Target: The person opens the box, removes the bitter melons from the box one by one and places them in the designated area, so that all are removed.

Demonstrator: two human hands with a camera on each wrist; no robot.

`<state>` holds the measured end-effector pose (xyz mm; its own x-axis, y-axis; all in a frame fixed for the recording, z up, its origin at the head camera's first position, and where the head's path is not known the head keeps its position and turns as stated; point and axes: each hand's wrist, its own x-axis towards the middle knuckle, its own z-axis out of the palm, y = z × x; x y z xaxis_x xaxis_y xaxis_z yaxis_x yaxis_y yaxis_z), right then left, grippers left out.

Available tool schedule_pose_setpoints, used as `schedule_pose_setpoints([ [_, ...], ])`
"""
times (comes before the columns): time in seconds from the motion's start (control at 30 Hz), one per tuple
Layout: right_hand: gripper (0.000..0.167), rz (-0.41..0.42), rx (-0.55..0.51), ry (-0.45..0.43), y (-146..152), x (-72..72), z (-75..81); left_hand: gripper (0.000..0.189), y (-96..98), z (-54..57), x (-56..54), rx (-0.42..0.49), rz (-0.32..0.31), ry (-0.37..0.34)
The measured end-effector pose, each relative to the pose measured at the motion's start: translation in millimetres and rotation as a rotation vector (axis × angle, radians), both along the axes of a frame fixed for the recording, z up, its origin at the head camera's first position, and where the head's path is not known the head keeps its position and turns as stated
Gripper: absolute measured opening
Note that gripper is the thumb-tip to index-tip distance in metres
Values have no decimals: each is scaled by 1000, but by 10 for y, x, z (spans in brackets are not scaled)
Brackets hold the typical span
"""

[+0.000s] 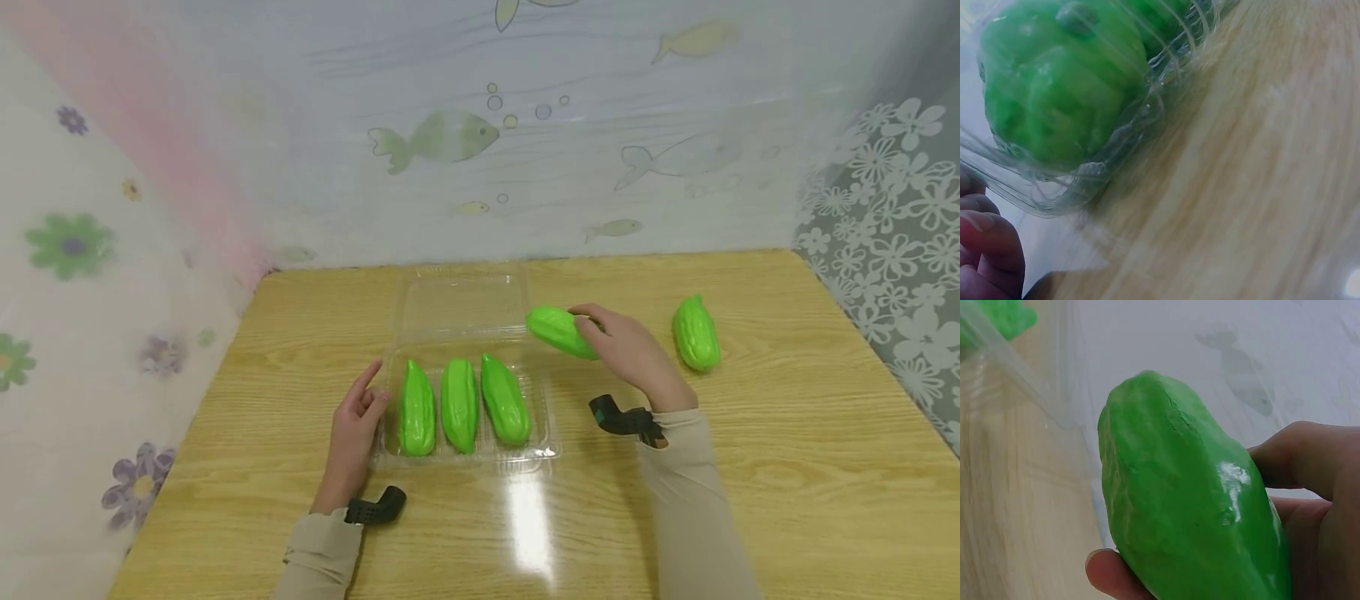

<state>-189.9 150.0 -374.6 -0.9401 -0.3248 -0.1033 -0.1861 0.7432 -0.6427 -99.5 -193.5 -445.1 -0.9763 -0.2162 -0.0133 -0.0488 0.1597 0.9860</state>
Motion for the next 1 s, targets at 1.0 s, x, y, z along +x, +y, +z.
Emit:
schedule_pose_setpoints([
  [1.0, 67, -275, -119, -48, 730, -13, -23, 44, -1, -9, -10, -1, -3, 4],
])
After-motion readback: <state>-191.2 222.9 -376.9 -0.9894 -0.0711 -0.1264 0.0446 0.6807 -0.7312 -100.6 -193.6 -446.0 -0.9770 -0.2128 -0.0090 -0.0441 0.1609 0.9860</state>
